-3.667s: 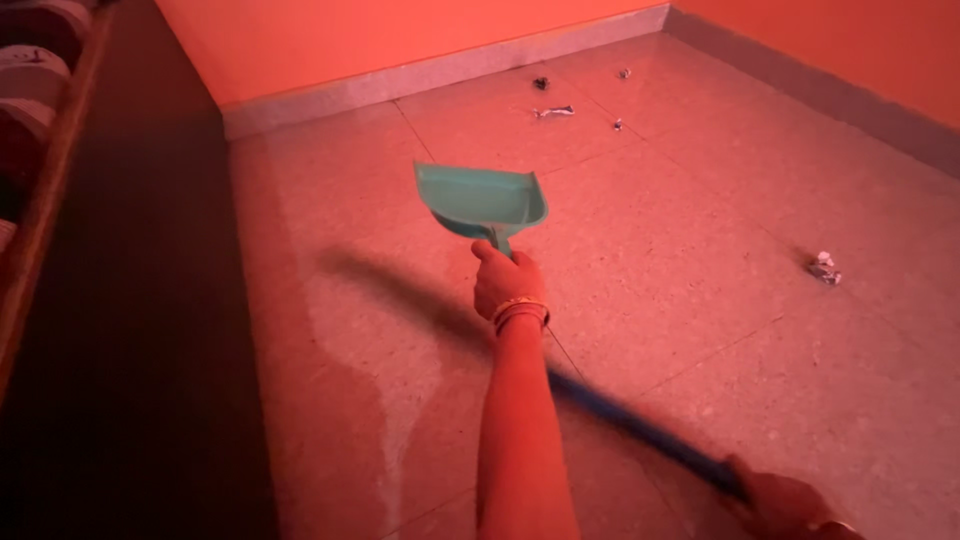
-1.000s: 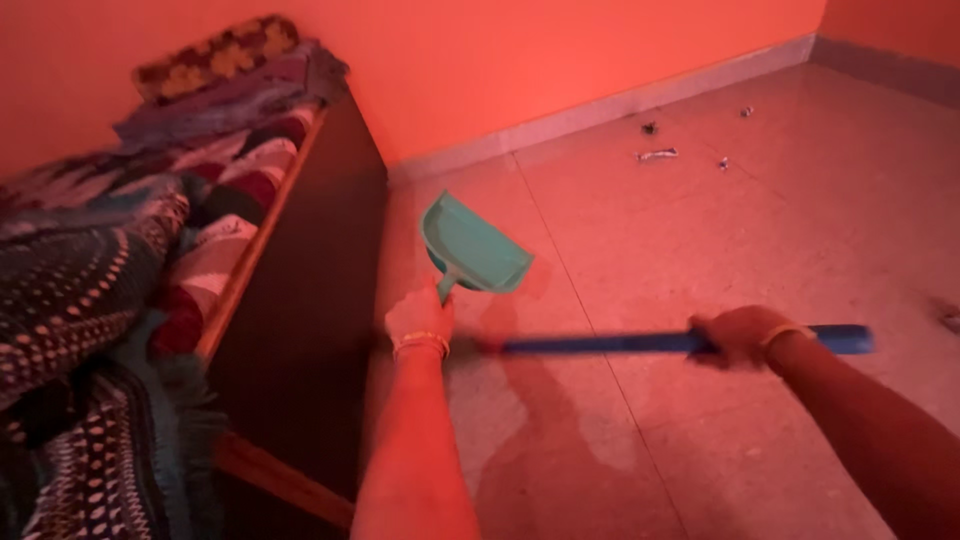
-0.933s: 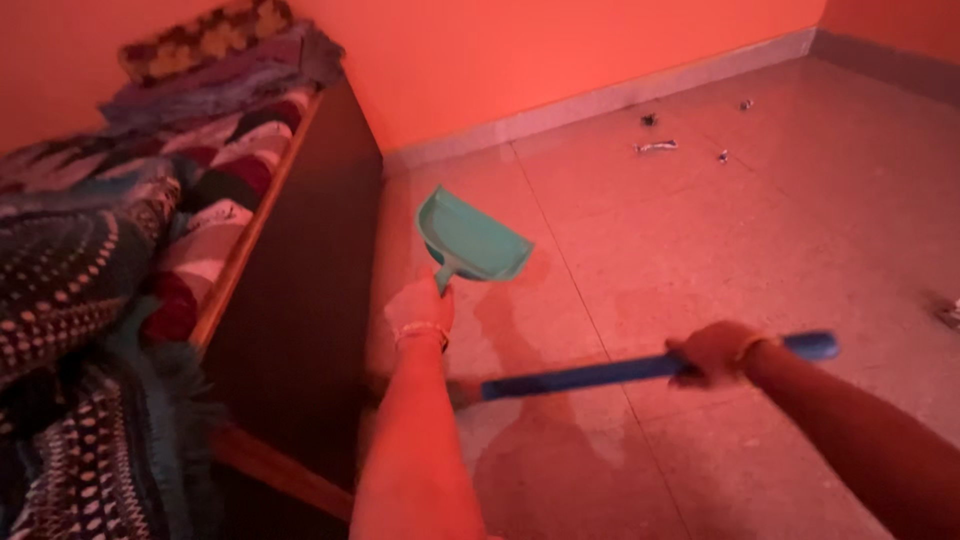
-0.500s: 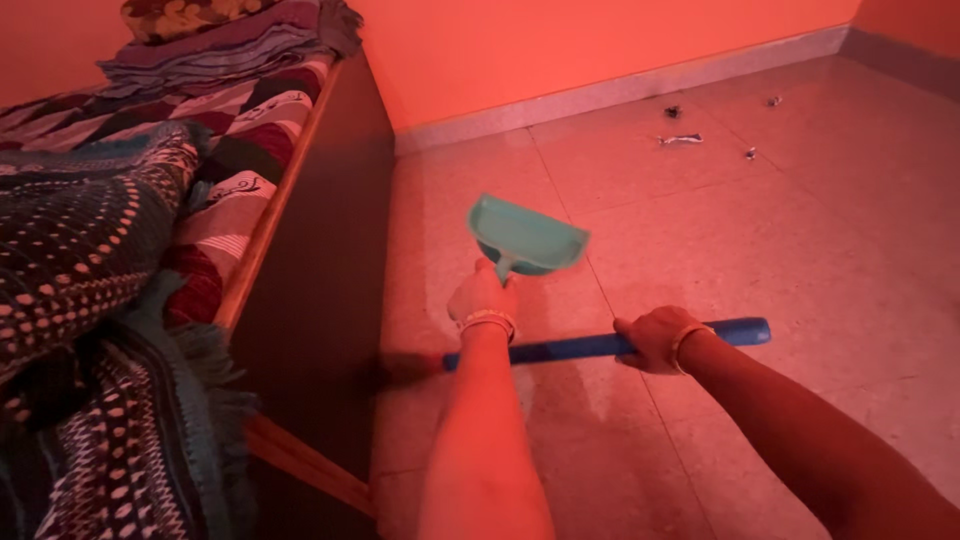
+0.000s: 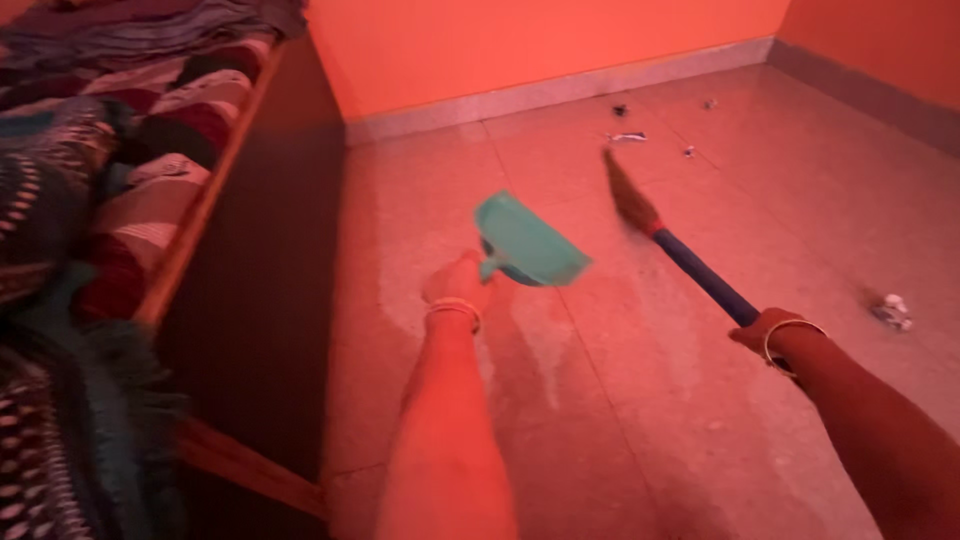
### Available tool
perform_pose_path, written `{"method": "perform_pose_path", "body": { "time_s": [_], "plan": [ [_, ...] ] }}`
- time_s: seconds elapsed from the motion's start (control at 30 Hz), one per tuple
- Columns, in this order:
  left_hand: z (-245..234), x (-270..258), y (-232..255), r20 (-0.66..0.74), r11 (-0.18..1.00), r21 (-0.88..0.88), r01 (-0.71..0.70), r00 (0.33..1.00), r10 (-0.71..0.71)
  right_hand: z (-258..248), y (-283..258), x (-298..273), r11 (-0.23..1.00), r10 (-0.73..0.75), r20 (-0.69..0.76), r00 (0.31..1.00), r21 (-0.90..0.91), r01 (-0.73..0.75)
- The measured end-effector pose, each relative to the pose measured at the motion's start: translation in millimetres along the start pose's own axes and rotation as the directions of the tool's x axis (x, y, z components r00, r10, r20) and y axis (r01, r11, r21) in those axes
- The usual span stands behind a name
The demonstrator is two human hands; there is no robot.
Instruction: The person sweeps small pieces of debris on a tiled floor using a broom and dustpan. They gather the debris into a pile and sweep it into the dustpan.
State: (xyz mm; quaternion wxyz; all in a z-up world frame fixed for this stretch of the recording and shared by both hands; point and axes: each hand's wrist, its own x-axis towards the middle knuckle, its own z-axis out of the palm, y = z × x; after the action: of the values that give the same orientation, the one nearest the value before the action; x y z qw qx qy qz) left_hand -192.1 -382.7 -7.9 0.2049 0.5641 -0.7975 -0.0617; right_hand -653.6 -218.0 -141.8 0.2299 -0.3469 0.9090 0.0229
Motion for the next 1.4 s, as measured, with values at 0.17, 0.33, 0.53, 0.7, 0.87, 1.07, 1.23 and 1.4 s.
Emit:
{"method": "perform_pose_path", "body": {
  "time_s": [0.17,0.33,0.53,0.7,0.87,1.07,1.23,1.4],
  "plan": [
    [-8.0,3.7,-6.8,-0.248,0.972,-0.055,0.230,0.939,-0.237,-14.3,2.2,-47.8,0.993,-0.059,-0.030,0.998,0.097,0.061],
    [-22.0,7.4,2.3,-0.297,0.835,-0.388,0.390,0.805,-0.513,-7.5,-18.5,-118.4,0.912,-0.406,-0.060,0.912,-0.091,0.400],
    [-23.3,8.5,-4.8,-0.338,0.804,-0.422,0.418,0.751,-0.568,11.9,-15.0,-175.8,0.624,-0.578,0.338,0.743,-0.404,0.669],
    [-20.0,17.0,-24.6,-0.364,0.700,-0.583,0.413,0.637,-0.679,-0.5,26.3,-169.3,0.641,-0.531,0.338,0.777,-0.440,0.629],
    [-26.6,20.8,-52.6,-0.396,0.669,-0.629,0.396,0.577,-0.714,-14.9,73.1,-123.0,0.827,-0.317,0.206,0.926,-0.417,0.376],
    [-33.3,19.3,-72.5,-0.341,0.628,-0.615,0.476,0.558,-0.756,-29.5,71.5,-89.3,0.951,-0.169,-0.043,0.985,-0.268,0.152],
    [-45.3,20.5,-93.7,-0.317,0.719,-0.545,0.432,0.687,-0.653,-33.6,10.5,-102.2,0.955,-0.203,-0.156,0.967,-0.248,0.161],
    [-49.1,15.8,-104.7,-0.334,0.763,-0.476,0.437,0.713,-0.617,-31.9,-27.7,-133.1,0.832,-0.468,-0.055,0.882,-0.363,0.419]
  ]
}}
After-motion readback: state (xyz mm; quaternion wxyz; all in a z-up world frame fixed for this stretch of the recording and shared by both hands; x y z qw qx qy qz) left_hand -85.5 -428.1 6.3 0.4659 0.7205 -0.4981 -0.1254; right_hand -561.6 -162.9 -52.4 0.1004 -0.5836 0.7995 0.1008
